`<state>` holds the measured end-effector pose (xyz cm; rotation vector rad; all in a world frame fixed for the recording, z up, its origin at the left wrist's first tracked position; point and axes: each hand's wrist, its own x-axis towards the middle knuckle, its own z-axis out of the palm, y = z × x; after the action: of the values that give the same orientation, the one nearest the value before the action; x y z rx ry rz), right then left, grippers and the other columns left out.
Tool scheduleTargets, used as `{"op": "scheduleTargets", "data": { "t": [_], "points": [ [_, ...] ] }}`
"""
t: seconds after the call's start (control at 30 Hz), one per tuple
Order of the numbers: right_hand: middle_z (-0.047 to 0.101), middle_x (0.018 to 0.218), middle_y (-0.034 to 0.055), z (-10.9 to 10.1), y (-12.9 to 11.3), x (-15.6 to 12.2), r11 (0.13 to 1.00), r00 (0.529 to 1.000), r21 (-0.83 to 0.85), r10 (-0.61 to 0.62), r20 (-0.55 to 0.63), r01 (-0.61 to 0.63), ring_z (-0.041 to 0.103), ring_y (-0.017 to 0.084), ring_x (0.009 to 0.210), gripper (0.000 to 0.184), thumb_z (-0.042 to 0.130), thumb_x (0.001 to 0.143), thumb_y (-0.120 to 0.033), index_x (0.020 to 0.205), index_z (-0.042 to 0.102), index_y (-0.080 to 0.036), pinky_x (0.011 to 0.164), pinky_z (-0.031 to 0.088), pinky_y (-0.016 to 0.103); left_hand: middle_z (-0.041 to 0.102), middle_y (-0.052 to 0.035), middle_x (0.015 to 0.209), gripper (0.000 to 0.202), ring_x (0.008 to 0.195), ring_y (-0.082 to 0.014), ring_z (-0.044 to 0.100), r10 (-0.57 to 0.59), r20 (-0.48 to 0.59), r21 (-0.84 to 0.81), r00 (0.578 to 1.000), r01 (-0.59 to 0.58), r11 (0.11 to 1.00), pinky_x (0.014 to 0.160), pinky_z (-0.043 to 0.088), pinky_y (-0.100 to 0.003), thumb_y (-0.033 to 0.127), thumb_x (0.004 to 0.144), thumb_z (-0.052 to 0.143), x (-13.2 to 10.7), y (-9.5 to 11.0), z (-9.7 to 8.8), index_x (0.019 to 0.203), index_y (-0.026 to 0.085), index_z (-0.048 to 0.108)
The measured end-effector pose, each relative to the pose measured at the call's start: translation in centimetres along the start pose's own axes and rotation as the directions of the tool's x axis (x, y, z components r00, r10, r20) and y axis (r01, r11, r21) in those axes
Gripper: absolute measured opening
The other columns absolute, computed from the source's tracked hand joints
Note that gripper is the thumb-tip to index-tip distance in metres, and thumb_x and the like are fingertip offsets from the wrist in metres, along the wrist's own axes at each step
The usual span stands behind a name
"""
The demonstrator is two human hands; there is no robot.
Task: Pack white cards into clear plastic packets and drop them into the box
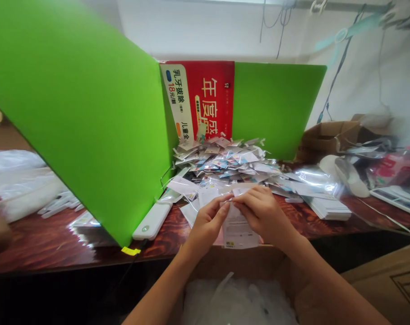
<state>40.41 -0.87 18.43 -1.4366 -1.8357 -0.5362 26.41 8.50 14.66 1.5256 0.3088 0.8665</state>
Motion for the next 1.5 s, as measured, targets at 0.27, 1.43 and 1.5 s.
{"op": "scheduleTargets", "data": {
  "t": [0.27,1.43,1.5],
  "points": [
    [0.068,0.093,0.0082,3.5,0.0,0.4,0.986,0.995,-0.139,-0.095,-0.039,0.089,0.055,0.024,0.088,0.015,0.053,0.091,-0.017,0.099,0.066,-0.017,0.082,0.041,0.038,0.064,-0.0011,0.076,0.036,0.06,-0.0115,0.051,0.022,-0.082,0.379,0.996,0.011,0.925,0.055,0.039,-0.021,0.028,0.082,0.053,-0.3,-0.6,-0.5,0.114,0.014,0.063],
    [0.067,0.091,0.0095,4.4,1.3,0.2,0.996,0.991,-0.083,0.012,-0.133,-0.023,0.057,0.025,0.088,0.017,0.051,0.09,-0.019,0.097,0.066,-0.017,0.08,0.045,0.039,0.065,-0.0022,0.07,0.045,0.055,-0.0129,0.051,0.003,-0.253,0.448,0.968,0.114,0.887,0.053,0.04,-0.023,0.031,0.083,0.052,0.1,-1.2,-1.2,0.122,0.011,0.06],
    [0.067,0.09,0.0093,5.5,0.5,0.2,0.989,0.995,-0.141,-0.046,-0.092,0.033,0.056,0.024,0.087,0.016,0.05,0.09,-0.015,0.095,0.066,-0.017,0.079,0.044,0.038,0.065,-0.0009,0.069,0.042,0.055,-0.0127,0.05,0.032,-0.212,0.52,0.977,0.085,0.85,0.056,0.04,-0.023,0.027,0.083,0.05,-0.2,-0.9,-0.6,0.121,0.013,0.062]
  ]
}}
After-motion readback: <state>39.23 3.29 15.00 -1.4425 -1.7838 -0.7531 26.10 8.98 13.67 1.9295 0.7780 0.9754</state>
